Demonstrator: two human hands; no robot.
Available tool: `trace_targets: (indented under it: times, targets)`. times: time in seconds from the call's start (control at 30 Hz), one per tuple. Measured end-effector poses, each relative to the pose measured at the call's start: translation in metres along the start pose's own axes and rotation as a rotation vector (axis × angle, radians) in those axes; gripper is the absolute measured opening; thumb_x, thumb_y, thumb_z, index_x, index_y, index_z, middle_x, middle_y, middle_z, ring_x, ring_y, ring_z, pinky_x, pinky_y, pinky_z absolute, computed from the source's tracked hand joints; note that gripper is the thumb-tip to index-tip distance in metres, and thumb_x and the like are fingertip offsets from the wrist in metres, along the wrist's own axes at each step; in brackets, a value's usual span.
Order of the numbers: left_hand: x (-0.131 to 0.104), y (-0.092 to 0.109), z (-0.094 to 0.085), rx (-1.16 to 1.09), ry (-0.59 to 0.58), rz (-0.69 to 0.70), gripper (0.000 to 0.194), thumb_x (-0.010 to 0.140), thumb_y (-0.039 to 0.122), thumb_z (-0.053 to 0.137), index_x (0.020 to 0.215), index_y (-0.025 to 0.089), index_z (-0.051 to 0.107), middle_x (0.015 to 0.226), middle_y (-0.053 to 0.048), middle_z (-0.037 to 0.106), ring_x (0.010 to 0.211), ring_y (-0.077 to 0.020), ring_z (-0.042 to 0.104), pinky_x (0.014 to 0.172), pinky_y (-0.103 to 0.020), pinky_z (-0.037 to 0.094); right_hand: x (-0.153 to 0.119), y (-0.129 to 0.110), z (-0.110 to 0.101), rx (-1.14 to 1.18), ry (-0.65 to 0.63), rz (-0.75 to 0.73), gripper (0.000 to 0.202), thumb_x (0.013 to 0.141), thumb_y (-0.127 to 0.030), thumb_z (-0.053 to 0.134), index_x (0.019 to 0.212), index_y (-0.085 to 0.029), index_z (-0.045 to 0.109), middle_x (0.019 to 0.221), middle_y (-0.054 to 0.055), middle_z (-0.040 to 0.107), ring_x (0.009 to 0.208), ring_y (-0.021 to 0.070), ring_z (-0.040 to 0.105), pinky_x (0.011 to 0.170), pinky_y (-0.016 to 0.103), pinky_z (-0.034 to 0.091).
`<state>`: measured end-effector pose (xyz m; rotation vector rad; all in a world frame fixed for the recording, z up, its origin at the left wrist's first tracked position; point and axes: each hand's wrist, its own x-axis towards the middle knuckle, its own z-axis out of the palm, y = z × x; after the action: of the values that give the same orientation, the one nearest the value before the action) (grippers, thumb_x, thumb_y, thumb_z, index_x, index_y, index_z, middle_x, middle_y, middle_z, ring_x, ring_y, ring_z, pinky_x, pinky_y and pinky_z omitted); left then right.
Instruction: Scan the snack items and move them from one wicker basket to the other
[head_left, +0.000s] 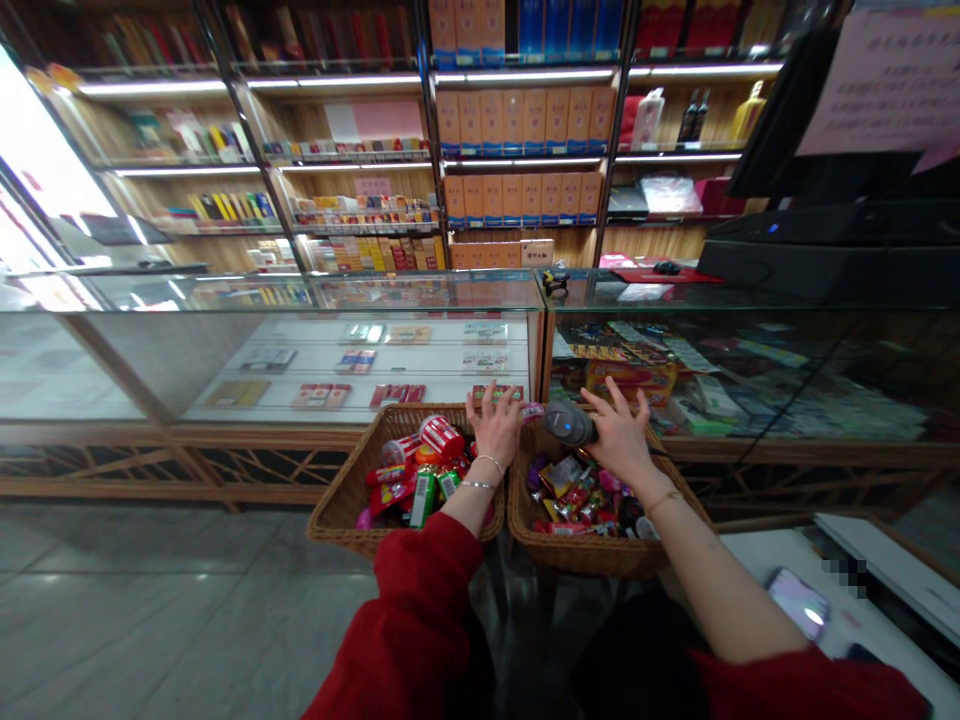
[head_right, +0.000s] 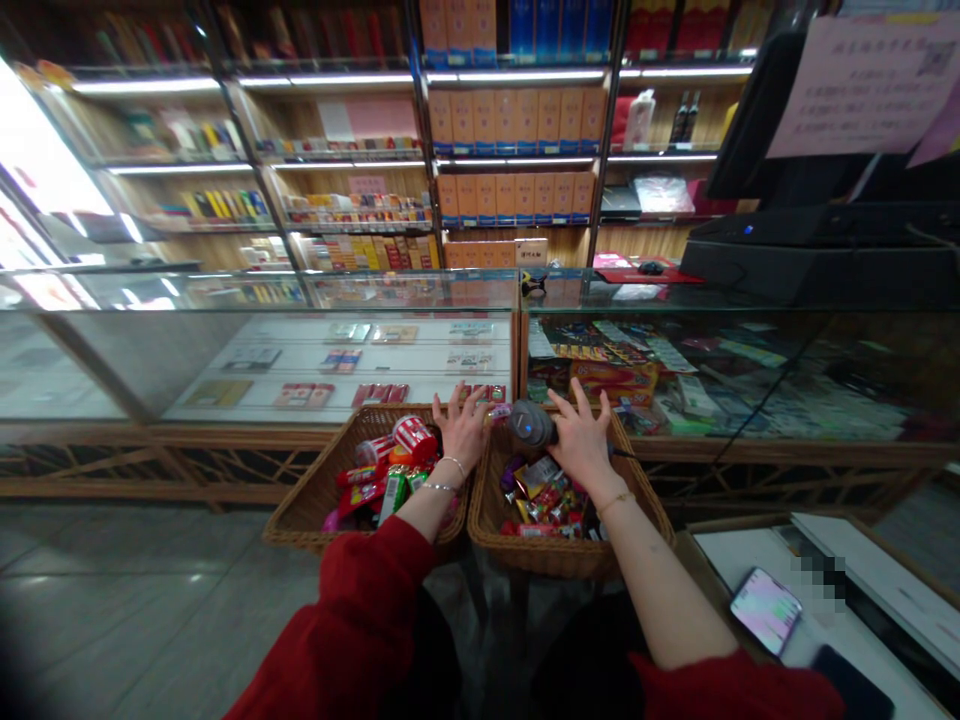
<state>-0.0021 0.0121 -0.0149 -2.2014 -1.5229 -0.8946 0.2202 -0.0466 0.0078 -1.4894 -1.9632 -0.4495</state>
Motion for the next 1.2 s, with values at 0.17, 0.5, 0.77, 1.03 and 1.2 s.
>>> trace_targets:
  times: [0.17, 0.5, 0.77, 1.03, 1.2]
  targets:
    - [0.0, -0.001, -0.006, -0.016, 0.001, -0.033, 0.028, 0.094, 0.027, 0.059, 0.118, 0.034, 0.071, 0.151, -0.001, 0.057, 0.152, -0.0344, 0.03, 0.124, -0.071, 0.005, 0.001, -0.001, 0.0, -0.022, 0.021, -0.006, 0.023, 0.075, -0.02, 0.061, 0.092, -0.023, 0.076, 0.146, 0.005, 0.061, 0.152, 0.0381, 0.028, 0.118, 0.075, 0.012]
    - [0.001, -0.008, -0.021, -0.006, 0.013, -0.067, 0.027, 0.092, 0.027, 0.064, 0.117, 0.034, 0.07, 0.151, -0.001, 0.057, 0.152, -0.0343, 0.029, 0.123, -0.072, 0.006, 0.008, -0.013, -0.002, -0.033, 0.025, -0.01, 0.026, 0.075, -0.019, 0.061, 0.096, -0.023, 0.076, 0.146, 0.005, 0.061, 0.151, 0.038, 0.029, 0.118, 0.075, 0.012]
    - [-0.006, -0.023, -0.041, 0.0, 0.019, -0.096, 0.025, 0.094, 0.03, 0.06, 0.117, 0.033, 0.071, 0.148, -0.002, 0.059, 0.151, -0.0361, 0.031, 0.122, -0.073, 0.007, 0.017, -0.026, 0.002, -0.032, 0.018, -0.044, 0.03, 0.075, -0.017, 0.06, 0.099, -0.024, 0.076, 0.146, 0.004, 0.062, 0.151, 0.0383, 0.03, 0.118, 0.076, 0.01]
    - [-0.02, -0.052, -0.053, 0.041, 0.044, -0.131, 0.028, 0.09, 0.027, 0.064, 0.115, 0.034, 0.073, 0.148, -0.003, 0.059, 0.151, -0.0372, 0.03, 0.122, -0.073, 0.005, 0.025, -0.039, 0.007, -0.056, -0.01, -0.091, 0.031, 0.072, -0.018, 0.061, 0.098, -0.024, 0.076, 0.147, 0.004, 0.06, 0.152, 0.0383, 0.028, 0.118, 0.076, 0.011]
    - [-0.031, -0.071, -0.058, 0.097, 0.08, -0.17, 0.029, 0.09, 0.027, 0.063, 0.116, 0.035, 0.073, 0.147, -0.003, 0.06, 0.151, -0.0366, 0.031, 0.122, -0.071, 0.005, 0.03, -0.05, 0.006, -0.05, -0.041, -0.102, 0.031, 0.071, -0.015, 0.061, 0.097, -0.023, 0.076, 0.148, 0.004, 0.06, 0.152, 0.0381, 0.028, 0.118, 0.075, 0.012]
